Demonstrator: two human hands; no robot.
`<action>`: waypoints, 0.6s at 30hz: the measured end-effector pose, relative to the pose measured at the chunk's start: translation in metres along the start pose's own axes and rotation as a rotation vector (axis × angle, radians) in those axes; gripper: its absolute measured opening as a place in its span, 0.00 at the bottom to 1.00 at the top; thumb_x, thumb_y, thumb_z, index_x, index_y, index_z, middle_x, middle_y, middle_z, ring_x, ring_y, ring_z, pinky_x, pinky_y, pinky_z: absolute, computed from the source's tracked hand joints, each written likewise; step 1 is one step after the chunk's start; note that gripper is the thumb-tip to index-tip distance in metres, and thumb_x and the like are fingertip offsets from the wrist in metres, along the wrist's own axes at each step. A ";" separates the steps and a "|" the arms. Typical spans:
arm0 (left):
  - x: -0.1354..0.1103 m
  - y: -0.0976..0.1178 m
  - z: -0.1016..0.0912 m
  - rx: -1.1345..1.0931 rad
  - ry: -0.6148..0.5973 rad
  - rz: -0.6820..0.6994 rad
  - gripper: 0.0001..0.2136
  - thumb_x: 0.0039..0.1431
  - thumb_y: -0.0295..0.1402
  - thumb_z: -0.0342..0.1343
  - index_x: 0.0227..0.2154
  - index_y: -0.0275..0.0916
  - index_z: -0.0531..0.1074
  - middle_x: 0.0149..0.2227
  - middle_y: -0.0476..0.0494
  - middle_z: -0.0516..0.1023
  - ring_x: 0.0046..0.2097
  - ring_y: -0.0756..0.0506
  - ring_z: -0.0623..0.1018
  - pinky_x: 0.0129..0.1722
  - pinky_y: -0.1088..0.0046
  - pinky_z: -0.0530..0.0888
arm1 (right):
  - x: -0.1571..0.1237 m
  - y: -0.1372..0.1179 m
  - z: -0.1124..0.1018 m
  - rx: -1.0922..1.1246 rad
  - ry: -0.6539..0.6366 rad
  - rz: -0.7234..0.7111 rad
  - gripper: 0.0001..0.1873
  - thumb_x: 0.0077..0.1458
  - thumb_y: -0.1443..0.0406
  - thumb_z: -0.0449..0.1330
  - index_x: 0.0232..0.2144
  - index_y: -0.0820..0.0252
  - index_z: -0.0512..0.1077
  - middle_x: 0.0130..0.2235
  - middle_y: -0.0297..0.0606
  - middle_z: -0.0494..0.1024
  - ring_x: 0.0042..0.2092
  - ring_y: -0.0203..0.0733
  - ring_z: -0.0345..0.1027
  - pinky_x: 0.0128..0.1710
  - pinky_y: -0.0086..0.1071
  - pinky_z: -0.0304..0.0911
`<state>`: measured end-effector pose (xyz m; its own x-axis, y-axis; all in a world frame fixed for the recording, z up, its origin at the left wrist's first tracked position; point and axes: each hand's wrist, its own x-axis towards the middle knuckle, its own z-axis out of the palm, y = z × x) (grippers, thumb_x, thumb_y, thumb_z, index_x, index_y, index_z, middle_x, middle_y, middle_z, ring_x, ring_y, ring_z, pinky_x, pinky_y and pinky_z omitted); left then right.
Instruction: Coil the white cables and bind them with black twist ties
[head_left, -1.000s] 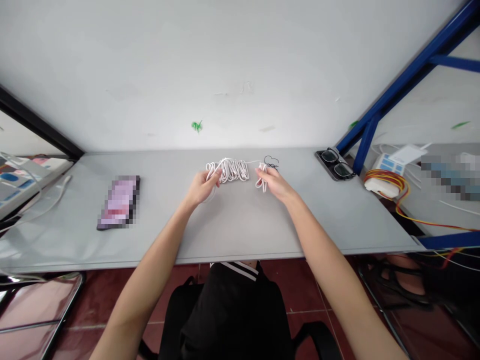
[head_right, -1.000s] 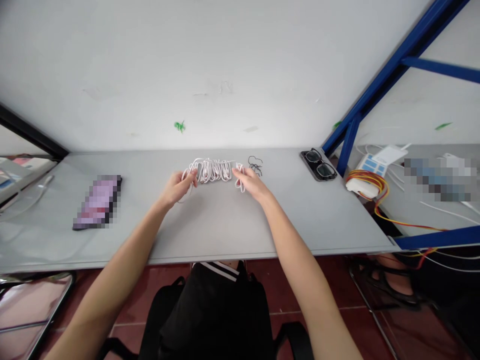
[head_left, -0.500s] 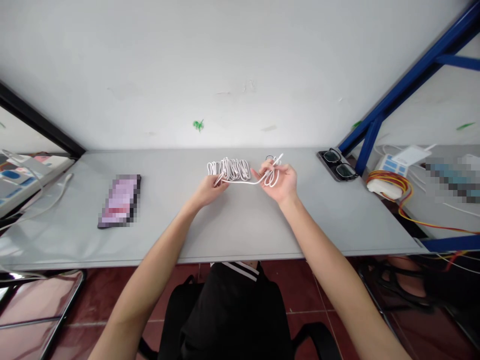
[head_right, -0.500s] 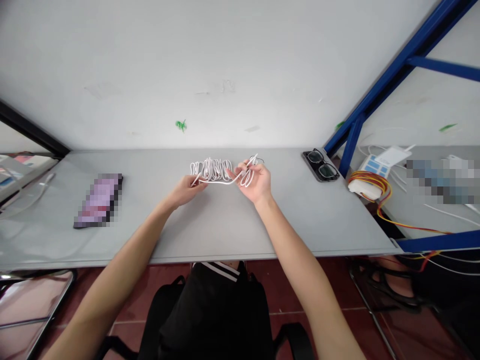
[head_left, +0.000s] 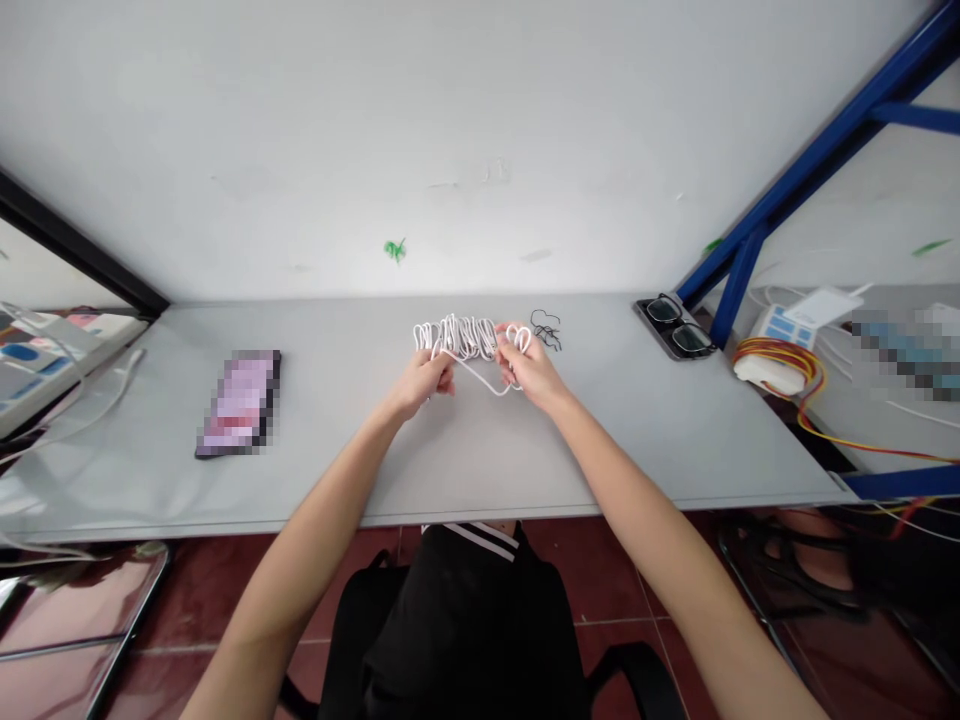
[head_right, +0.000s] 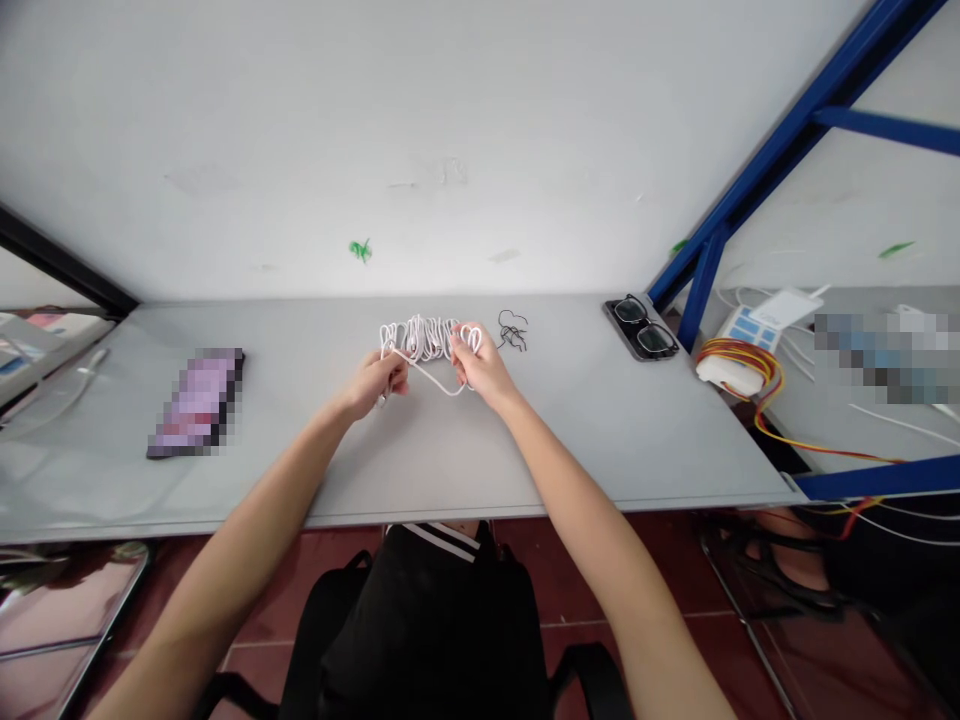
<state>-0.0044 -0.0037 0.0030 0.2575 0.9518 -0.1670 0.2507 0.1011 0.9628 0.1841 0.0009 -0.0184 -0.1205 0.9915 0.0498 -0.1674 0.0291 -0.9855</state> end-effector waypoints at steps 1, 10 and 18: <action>0.000 0.000 0.001 -0.082 -0.015 -0.024 0.15 0.51 0.36 0.50 0.16 0.41 0.52 0.17 0.53 0.54 0.21 0.53 0.61 0.22 0.73 0.55 | 0.000 0.001 0.002 0.018 0.017 0.007 0.20 0.51 0.50 0.63 0.42 0.50 0.65 0.24 0.23 0.66 0.17 0.28 0.49 0.17 0.27 0.50; 0.005 0.003 0.021 -0.541 0.002 0.011 0.08 0.46 0.33 0.52 0.31 0.39 0.65 0.24 0.53 0.59 0.21 0.55 0.52 0.20 0.75 0.51 | -0.006 0.000 0.025 -0.115 -0.154 -0.017 0.20 0.52 0.45 0.61 0.32 0.53 0.66 0.21 0.25 0.59 0.19 0.30 0.48 0.18 0.28 0.46; 0.014 -0.019 0.035 -0.477 0.098 0.151 0.18 0.62 0.44 0.50 0.47 0.39 0.72 0.27 0.50 0.68 0.26 0.52 0.65 0.26 0.75 0.64 | -0.003 0.013 0.037 0.111 -0.047 -0.001 0.20 0.51 0.47 0.63 0.37 0.52 0.65 0.27 0.27 0.68 0.25 0.34 0.62 0.23 0.30 0.57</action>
<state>0.0267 -0.0020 -0.0250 0.1634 0.9864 -0.0198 -0.2422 0.0596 0.9684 0.1457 -0.0065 -0.0255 -0.1656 0.9843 0.0606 -0.2746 0.0131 -0.9615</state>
